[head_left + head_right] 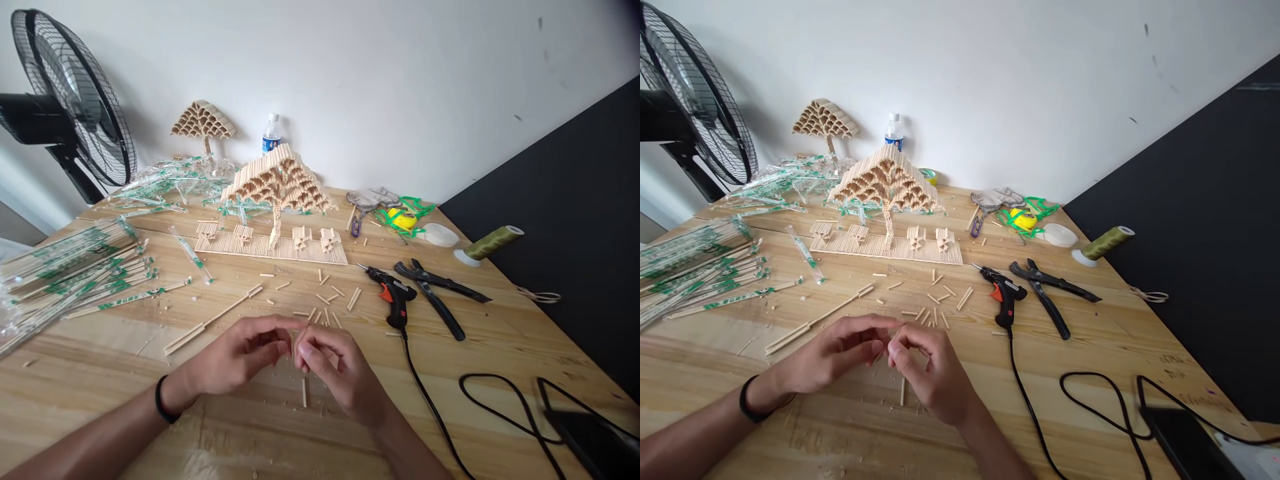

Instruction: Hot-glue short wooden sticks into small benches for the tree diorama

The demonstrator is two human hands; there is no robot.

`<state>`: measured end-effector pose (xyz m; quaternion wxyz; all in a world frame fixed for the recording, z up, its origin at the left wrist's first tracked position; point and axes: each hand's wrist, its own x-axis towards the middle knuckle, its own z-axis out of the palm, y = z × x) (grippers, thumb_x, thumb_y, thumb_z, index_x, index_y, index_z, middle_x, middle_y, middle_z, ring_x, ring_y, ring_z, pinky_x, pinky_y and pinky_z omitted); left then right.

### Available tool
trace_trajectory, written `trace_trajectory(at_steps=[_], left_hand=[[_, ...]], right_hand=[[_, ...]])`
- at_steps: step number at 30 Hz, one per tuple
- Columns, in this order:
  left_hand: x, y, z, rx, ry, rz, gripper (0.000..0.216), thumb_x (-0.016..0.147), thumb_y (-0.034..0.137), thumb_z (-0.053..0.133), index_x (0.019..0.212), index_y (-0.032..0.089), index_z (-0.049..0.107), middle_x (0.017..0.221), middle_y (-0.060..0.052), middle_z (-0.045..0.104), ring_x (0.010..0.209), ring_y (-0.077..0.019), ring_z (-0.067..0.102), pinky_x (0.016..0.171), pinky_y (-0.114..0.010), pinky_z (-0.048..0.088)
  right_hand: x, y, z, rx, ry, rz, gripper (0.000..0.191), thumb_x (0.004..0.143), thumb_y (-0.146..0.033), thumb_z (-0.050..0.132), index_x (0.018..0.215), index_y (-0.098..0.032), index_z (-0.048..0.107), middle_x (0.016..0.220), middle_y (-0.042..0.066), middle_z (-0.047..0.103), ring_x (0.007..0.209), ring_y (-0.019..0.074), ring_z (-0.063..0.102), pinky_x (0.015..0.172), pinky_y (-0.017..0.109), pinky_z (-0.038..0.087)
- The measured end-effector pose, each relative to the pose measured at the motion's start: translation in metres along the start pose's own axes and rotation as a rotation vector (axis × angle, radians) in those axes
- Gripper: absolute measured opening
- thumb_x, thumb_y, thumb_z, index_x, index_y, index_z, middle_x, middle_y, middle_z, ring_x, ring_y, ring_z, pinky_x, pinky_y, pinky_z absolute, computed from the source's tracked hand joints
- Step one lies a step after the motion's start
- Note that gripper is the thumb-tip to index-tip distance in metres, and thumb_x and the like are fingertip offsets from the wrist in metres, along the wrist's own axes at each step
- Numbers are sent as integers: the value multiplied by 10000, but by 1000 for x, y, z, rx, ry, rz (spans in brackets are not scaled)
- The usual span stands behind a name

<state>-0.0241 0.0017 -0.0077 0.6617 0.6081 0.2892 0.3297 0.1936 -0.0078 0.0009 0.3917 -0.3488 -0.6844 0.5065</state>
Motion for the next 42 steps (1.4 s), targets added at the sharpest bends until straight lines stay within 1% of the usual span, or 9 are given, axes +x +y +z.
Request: trace_trajectory(at_steps=[3, 12, 22, 28, 30, 34, 36, 39, 42], left_hand=[[-1, 1, 6, 55, 4, 64, 376, 1038, 241, 621, 1404, 247, 709, 1235, -117, 744, 1033, -207, 677, 901, -314, 523], [0, 3, 5, 295, 187, 235, 159, 993, 280, 721, 1057, 210, 849, 927, -86, 786, 814, -175, 694, 755, -266, 514], [0, 9, 8, 385, 185, 175, 193, 1042, 296, 634, 946, 174, 748, 863, -60, 724, 792, -165, 642, 749, -266, 481], [0, 8, 6, 194, 173, 64, 237, 1055, 381, 602, 972, 172, 675, 879, -44, 643, 802, -165, 571, 732, -270, 448], [-1, 9, 6, 108, 123, 32, 243, 1049, 394, 611, 960, 172, 652, 861, -32, 604, 788, -158, 542, 738, -273, 443], [-3, 13, 7, -5, -86, -8, 241, 1056, 378, 594, 941, 169, 631, 886, -49, 606, 838, -174, 570, 813, -302, 462], [-4, 16, 7, -8, -180, -45, 251, 1053, 383, 592, 918, 173, 619, 853, -39, 590, 797, -166, 551, 775, -291, 453], [-5, 18, 6, 7, -313, -101, 270, 1037, 404, 606, 891, 178, 622, 798, -20, 560, 731, -152, 509, 706, -278, 428], [-6, 22, 5, -13, -394, -140, 275, 1018, 404, 631, 863, 177, 638, 786, -21, 560, 710, -150, 500, 681, -284, 414]], right_hand=[[-1, 0, 2, -33, -19, 12, 451, 1034, -476, 558, 673, -207, 588, 671, 15, 579, 688, 177, 551, 679, 309, 423], [-3, -1, 3, -27, -72, 14, 498, 1044, -522, 523, 655, -213, 550, 718, 33, 586, 756, 202, 553, 723, 333, 421], [-2, -2, 2, 150, -70, 79, 385, 1039, -518, 562, 803, -215, 585, 807, 32, 602, 780, 192, 551, 741, 321, 447], [-2, 8, -2, 278, 63, 42, 191, 1038, -411, 598, 981, -229, 607, 954, 43, 602, 897, 202, 604, 860, 348, 523], [-3, 9, -1, 223, 117, 2, 137, 1014, -313, 621, 1136, -250, 624, 1100, 64, 627, 1014, 216, 637, 953, 373, 547], [-5, 8, 2, -119, 52, -127, 644, 958, -112, 599, 1551, -327, 467, 1530, 108, 532, 1396, 277, 540, 1181, 482, 473], [-4, 9, 5, -286, -30, -225, 754, 969, -60, 555, 1638, -350, 368, 1646, 101, 455, 1509, 284, 450, 1229, 513, 426], [-1, 12, 9, -399, -114, -352, 708, 1006, -101, 596, 1640, -339, 390, 1649, 113, 484, 1512, 289, 463, 1225, 520, 429], [2, 14, 11, -367, -81, -363, 467, 1017, -198, 663, 1473, -289, 614, 1363, 131, 718, 1268, 285, 655, 1081, 464, 549]])
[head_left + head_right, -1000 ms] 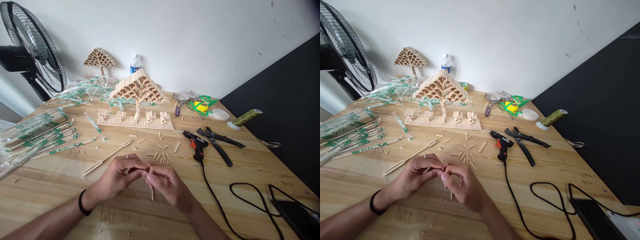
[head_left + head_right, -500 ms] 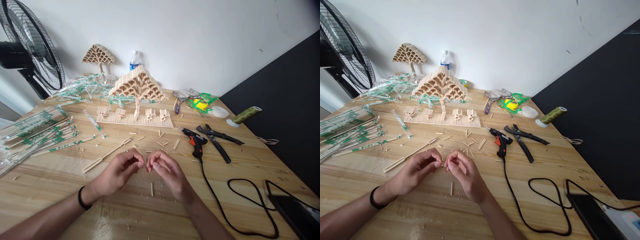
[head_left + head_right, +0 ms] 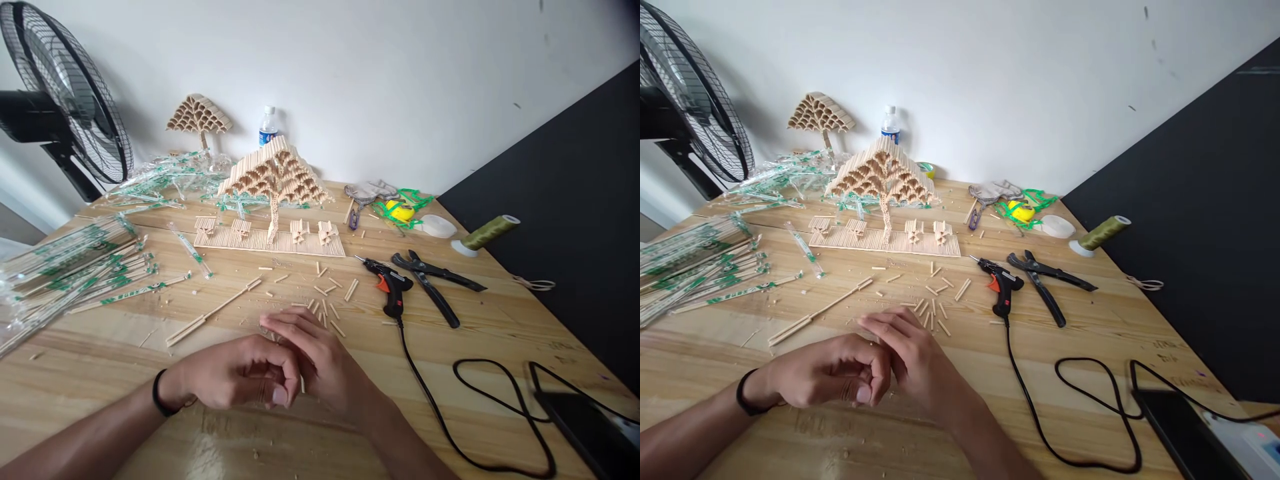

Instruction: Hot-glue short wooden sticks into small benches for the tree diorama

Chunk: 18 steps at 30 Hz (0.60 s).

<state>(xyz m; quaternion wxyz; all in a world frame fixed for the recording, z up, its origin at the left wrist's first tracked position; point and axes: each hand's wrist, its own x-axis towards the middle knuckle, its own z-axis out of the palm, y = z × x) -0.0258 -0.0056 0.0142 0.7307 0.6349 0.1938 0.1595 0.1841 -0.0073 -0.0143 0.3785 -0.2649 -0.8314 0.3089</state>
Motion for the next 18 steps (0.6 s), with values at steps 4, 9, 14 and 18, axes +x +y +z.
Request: trace_trajectory(at_steps=[4, 9, 14, 18], left_hand=[[-4, 4, -6, -28, 107, 42, 263, 1007, 380, 660, 848, 170, 650, 789, -24, 567, 720, -149, 497, 692, -283, 411], [-7, -3, -24, 54, 412, 201, 269, 1006, 398, 672, 867, 168, 654, 833, -30, 558, 773, -162, 512, 737, -291, 417], [-3, -13, -36, 17, 620, 279, 187, 1032, 348, 650, 921, 198, 648, 1377, -113, 632, 1324, -276, 542, 1072, -376, 426], [-1, -12, -34, -41, 563, 268, 148, 1068, 342, 597, 1000, 215, 630, 1521, -118, 611, 1445, -303, 512, 1156, -468, 411]], right_hand=[[0, -1, -3, 42, 104, 143, 202, 1064, -217, 589, 1107, -244, 785, 976, 80, 779, 915, 218, 740, 822, 325, 599], [-1, -2, -7, 57, 104, 182, 205, 1060, -243, 613, 1022, -235, 814, 916, 59, 805, 818, 192, 756, 741, 296, 578], [-1, -3, -6, 238, 130, 233, 178, 1041, -305, 663, 1026, -253, 833, 914, 44, 838, 827, 196, 794, 755, 302, 612], [0, -6, -9, 429, 231, 378, 152, 991, -351, 732, 1024, -251, 841, 908, 42, 851, 849, 210, 818, 806, 318, 653]])
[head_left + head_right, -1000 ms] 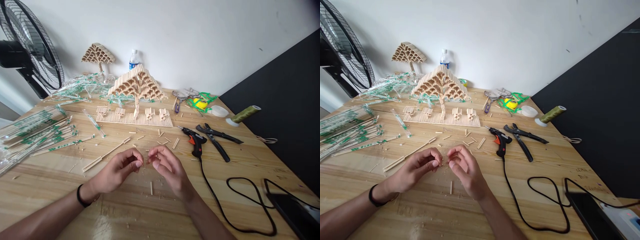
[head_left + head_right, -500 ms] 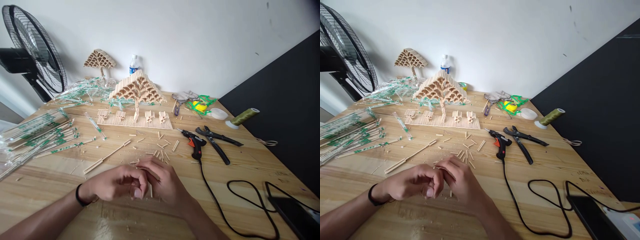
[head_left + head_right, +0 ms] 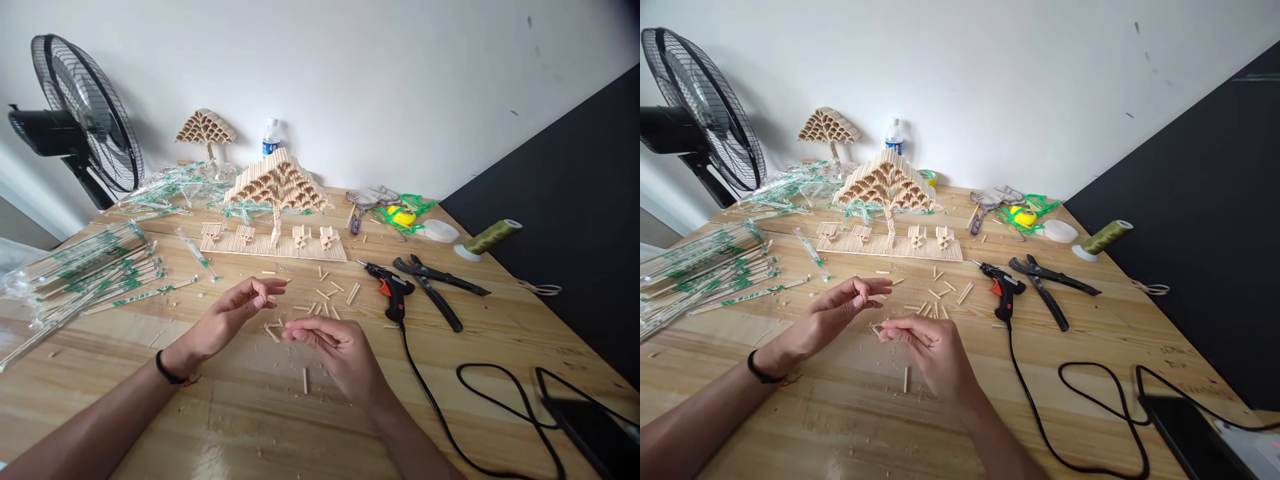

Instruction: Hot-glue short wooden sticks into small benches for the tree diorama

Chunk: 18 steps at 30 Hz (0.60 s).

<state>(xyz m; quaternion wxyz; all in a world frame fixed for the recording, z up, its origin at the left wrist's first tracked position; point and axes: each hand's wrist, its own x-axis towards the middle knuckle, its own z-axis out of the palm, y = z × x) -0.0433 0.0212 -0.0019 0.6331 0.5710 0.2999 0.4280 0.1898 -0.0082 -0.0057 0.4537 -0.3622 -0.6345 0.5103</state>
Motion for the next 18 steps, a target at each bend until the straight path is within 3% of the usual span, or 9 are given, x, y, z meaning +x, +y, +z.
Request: trace_trajectory(at_steps=[3, 7, 13, 18], left_hand=[[-2, 2, 4, 6, -72, -61, 166, 1074, 362, 591, 1033, 207, 634, 1499, -129, 630, 1407, -295, 561, 1143, -463, 434], [-3, -2, 10, 54, -123, -134, 203, 1043, 379, 654, 1022, 178, 674, 1155, -105, 768, 1051, -211, 707, 965, -361, 527], [-1, -12, 17, -79, -53, -151, 198, 940, 335, 803, 985, 150, 750, 967, -68, 800, 898, -159, 743, 880, -291, 575], [-2, -15, 19, -163, -2, -180, 237, 857, 295, 884, 946, 146, 723, 887, -41, 788, 786, -142, 745, 779, -268, 598]], right_hand=[[2, -3, -3, 80, 50, 27, 156, 973, -373, 749, 1003, -249, 838, 903, 40, 849, 871, 208, 817, 832, 315, 656], [3, -1, -4, 82, 78, 12, 171, 989, -382, 725, 1033, -253, 828, 964, 45, 850, 916, 204, 811, 864, 315, 652], [0, 0, -2, -15, 92, -53, 186, 1043, -278, 614, 1101, -262, 790, 1093, 57, 812, 991, 187, 779, 905, 309, 638], [0, -3, 3, -267, 41, -245, 300, 956, -127, 680, 1214, -270, 738, 1159, 55, 762, 1038, 196, 733, 944, 343, 605]])
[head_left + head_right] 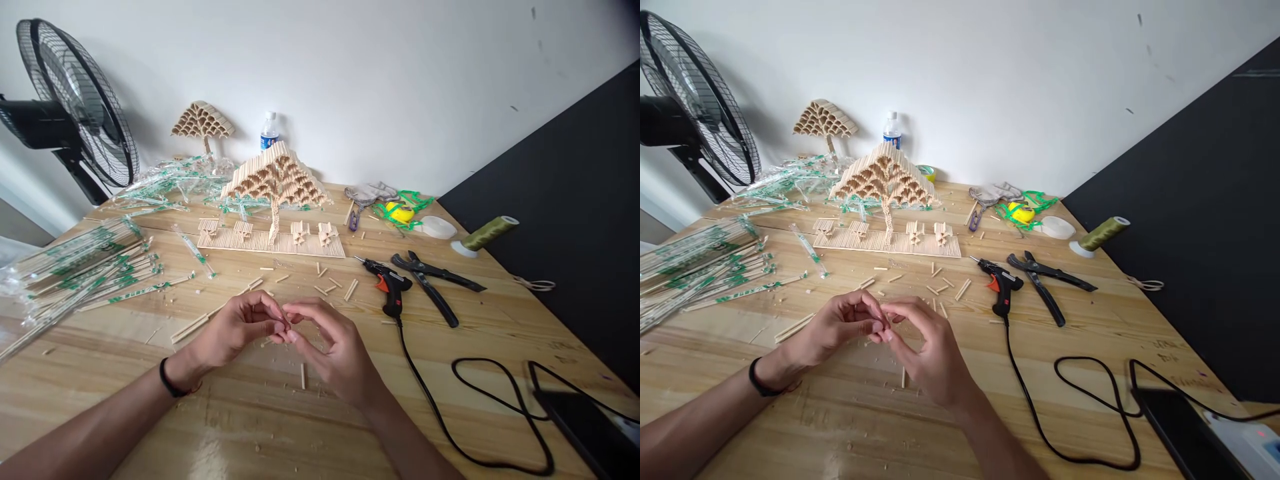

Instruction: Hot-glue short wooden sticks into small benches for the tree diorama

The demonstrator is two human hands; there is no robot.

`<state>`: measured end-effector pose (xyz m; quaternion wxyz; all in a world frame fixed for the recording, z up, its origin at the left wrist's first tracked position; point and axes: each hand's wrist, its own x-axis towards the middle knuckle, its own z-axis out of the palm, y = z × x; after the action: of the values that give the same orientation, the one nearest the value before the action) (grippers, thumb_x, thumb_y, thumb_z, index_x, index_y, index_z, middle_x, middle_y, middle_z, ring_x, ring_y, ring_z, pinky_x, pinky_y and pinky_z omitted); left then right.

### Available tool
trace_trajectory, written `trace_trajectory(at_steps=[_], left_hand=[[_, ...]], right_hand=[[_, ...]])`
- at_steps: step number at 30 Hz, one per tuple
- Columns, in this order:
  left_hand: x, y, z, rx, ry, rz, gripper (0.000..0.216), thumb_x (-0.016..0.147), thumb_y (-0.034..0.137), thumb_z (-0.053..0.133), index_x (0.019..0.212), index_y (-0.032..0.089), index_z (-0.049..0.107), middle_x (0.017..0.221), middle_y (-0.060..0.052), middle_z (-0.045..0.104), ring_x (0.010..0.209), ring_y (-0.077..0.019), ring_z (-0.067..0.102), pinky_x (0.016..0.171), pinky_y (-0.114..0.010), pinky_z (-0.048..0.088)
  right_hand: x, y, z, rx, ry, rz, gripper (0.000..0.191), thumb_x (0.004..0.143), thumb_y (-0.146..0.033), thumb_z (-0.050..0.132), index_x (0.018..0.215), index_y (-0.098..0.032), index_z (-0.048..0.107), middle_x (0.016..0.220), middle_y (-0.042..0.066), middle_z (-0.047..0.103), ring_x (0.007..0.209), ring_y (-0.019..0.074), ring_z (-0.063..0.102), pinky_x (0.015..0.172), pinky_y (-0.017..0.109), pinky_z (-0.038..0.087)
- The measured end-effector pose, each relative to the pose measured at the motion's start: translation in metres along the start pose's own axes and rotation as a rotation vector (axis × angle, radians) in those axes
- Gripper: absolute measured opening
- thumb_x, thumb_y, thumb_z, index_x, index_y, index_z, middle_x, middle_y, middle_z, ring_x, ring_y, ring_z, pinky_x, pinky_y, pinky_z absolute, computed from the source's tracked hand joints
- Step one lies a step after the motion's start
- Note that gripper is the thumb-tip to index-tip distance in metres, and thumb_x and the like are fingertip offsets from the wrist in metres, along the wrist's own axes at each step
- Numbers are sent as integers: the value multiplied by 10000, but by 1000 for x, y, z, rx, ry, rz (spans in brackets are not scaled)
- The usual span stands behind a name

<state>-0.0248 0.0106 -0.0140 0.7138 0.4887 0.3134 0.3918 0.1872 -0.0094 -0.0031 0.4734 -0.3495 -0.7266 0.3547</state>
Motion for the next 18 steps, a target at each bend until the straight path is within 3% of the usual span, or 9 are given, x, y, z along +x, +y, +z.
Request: trace_trajectory(at_steps=[6, 9, 13, 18], left_hand=[[-4, 4, 8, 50, 3, -46, 261, 896, 351, 843, 964, 147, 695, 839, -42, 774, 751, -151, 736, 726, -265, 590], [-7, 10, 12, 135, -46, -19, 263, 969, 396, 752, 989, 134, 761, 939, -81, 790, 832, -167, 739, 811, -288, 596], [-12, 15, 15, 172, -125, 24, 220, 1026, 305, 671, 1152, 183, 805, 1156, -102, 809, 1041, -203, 747, 964, -305, 570], [-15, 15, 14, 87, -163, -2, 297, 1024, 202, 628, 1275, 204, 787, 1254, -120, 799, 1151, -262, 751, 1051, -381, 556]], right_hand=[[-1, 6, 7, -103, -13, -92, 321, 928, -92, 747, 1200, -263, 735, 1084, 50, 767, 985, 192, 737, 862, 314, 610], [-2, 6, 6, -107, 48, -58, 281, 909, -108, 779, 1150, -248, 740, 1002, 35, 771, 880, 178, 740, 807, 295, 611], [-1, 5, 1, -101, 124, -46, 219, 908, -109, 773, 1081, -242, 800, 972, 38, 792, 886, 182, 749, 806, 289, 610], [0, 5, -4, 128, 151, 96, 180, 914, -171, 782, 1020, -297, 856, 964, 18, 836, 907, 178, 782, 803, 270, 635]])
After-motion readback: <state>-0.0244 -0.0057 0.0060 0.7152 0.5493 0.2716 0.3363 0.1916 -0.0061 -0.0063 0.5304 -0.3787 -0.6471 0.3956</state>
